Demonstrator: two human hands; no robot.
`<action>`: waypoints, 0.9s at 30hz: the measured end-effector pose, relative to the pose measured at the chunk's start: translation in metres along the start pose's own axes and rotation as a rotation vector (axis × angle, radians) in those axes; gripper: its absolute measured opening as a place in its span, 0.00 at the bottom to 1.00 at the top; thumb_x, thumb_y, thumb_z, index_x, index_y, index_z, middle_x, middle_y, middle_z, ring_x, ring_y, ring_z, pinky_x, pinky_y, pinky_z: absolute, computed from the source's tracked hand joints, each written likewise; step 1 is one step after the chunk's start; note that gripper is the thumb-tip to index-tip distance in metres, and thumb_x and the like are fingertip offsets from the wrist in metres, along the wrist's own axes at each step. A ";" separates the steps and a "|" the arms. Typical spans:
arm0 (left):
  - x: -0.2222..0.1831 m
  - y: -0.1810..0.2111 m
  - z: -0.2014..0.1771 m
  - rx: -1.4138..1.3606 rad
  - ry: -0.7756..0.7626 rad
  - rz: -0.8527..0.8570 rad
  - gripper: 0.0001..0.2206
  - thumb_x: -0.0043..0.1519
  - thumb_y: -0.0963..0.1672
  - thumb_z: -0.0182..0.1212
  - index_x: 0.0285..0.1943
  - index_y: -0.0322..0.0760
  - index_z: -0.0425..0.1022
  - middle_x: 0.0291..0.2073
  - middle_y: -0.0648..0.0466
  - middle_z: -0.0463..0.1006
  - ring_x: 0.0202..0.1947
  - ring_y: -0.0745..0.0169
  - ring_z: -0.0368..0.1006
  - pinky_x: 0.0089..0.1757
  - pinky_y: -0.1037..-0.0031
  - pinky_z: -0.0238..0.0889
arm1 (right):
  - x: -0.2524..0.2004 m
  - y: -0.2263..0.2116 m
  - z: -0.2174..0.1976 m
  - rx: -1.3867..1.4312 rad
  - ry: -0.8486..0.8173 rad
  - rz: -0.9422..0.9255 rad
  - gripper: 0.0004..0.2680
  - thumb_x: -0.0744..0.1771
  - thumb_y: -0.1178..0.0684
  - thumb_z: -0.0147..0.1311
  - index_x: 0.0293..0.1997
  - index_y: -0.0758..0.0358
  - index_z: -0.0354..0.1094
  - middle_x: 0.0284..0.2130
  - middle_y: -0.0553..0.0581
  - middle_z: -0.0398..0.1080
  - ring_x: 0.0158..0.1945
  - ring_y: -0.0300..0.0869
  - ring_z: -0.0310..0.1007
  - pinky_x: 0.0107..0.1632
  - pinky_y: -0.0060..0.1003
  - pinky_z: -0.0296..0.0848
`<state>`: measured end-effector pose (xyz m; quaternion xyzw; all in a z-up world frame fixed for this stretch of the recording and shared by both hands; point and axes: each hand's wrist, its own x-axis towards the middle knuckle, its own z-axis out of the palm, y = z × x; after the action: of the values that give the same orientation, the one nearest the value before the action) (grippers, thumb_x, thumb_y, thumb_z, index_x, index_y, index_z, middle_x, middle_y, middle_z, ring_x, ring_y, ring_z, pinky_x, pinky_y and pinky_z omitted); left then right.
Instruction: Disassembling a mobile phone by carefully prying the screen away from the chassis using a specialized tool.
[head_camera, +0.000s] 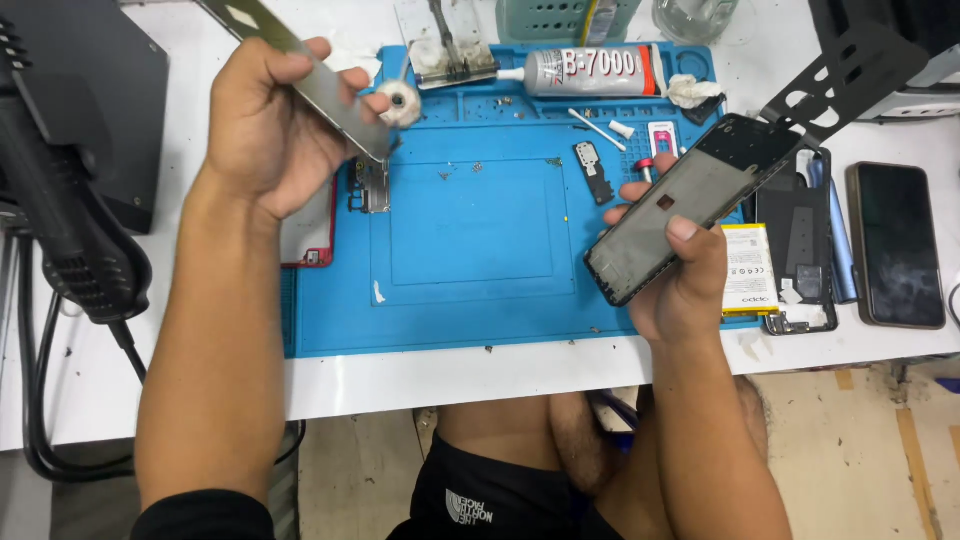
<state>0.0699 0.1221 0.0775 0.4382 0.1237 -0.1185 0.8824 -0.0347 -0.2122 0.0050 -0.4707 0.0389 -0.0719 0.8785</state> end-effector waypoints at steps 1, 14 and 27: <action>0.004 0.005 -0.005 0.005 -0.005 0.007 0.18 0.49 0.44 0.55 0.49 0.38 0.65 0.34 0.43 0.78 0.40 0.40 0.78 0.44 0.59 0.72 | 0.002 0.000 0.002 0.005 -0.003 -0.008 0.28 0.59 0.45 0.63 0.66 0.62 0.62 0.46 0.58 0.75 0.44 0.47 0.79 0.44 0.42 0.79; 0.024 0.018 -0.023 0.973 0.104 0.565 0.29 0.64 0.64 0.49 0.61 0.45 0.61 0.39 0.61 0.62 0.38 0.71 0.62 0.43 0.75 0.62 | -0.001 0.000 0.006 -0.074 -0.041 0.011 0.30 0.59 0.44 0.61 0.67 0.63 0.60 0.45 0.60 0.74 0.42 0.47 0.78 0.42 0.40 0.77; 0.041 0.046 0.024 1.791 0.128 0.131 0.22 0.60 0.50 0.71 0.55 0.34 0.70 0.50 0.42 0.71 0.51 0.40 0.68 0.42 0.47 0.61 | 0.002 0.004 0.000 -0.120 -0.126 0.030 0.28 0.61 0.46 0.59 0.68 0.64 0.58 0.46 0.60 0.74 0.44 0.47 0.78 0.46 0.40 0.76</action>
<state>0.1259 0.1256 0.1130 0.9738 0.0087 -0.0952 0.2065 -0.0327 -0.2107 0.0016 -0.5254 -0.0049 -0.0264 0.8504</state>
